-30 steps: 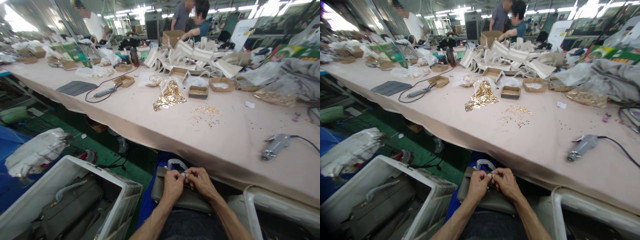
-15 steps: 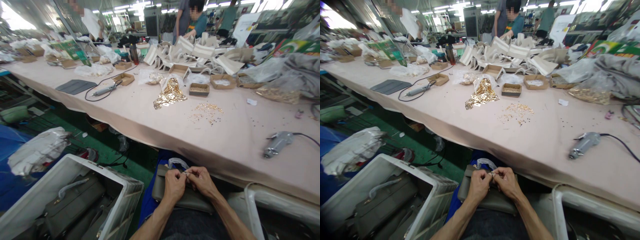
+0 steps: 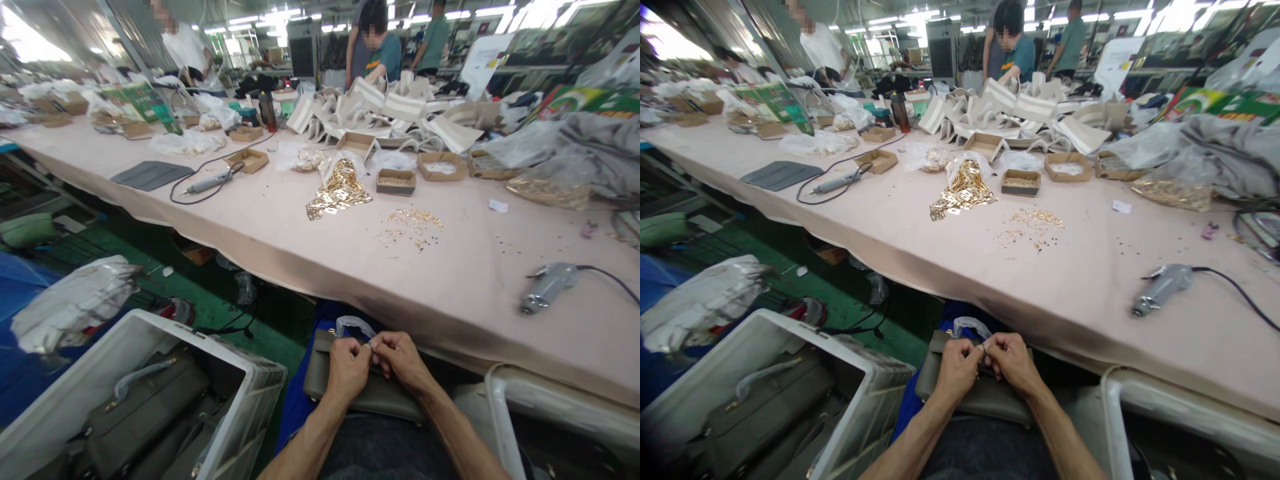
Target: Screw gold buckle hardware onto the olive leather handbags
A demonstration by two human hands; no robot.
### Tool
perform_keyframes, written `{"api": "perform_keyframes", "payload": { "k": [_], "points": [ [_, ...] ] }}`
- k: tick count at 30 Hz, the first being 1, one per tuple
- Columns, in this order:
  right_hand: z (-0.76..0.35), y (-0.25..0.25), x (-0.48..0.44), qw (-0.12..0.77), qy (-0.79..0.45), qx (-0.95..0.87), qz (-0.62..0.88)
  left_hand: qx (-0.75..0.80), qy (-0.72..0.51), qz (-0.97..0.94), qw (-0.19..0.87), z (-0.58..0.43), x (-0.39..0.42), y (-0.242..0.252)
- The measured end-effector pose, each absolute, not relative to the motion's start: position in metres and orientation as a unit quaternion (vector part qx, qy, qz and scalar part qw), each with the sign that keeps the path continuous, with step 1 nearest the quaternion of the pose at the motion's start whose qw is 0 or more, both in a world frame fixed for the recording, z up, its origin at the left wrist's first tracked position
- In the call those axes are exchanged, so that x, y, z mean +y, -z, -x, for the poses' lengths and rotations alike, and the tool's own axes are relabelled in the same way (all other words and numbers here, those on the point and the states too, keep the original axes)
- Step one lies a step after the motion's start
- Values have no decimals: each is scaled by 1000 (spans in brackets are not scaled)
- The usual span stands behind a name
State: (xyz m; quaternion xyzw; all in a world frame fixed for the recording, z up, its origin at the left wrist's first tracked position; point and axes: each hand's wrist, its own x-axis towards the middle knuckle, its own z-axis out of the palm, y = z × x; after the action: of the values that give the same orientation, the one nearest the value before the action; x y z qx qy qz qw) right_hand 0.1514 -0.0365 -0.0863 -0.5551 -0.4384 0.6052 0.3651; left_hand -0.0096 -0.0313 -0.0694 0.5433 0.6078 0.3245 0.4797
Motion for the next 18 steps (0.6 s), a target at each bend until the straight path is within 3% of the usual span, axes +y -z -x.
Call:
{"api": "perform_keyframes", "payload": {
  "k": [12,18],
  "points": [
    [-154,92,-35,361,-628,-432,537,579,-298,-524,548,21,-33,83],
    [-150,83,-36,297,-613,-485,549,593,-301,-512,544,19,-32,93]
  ]
}}
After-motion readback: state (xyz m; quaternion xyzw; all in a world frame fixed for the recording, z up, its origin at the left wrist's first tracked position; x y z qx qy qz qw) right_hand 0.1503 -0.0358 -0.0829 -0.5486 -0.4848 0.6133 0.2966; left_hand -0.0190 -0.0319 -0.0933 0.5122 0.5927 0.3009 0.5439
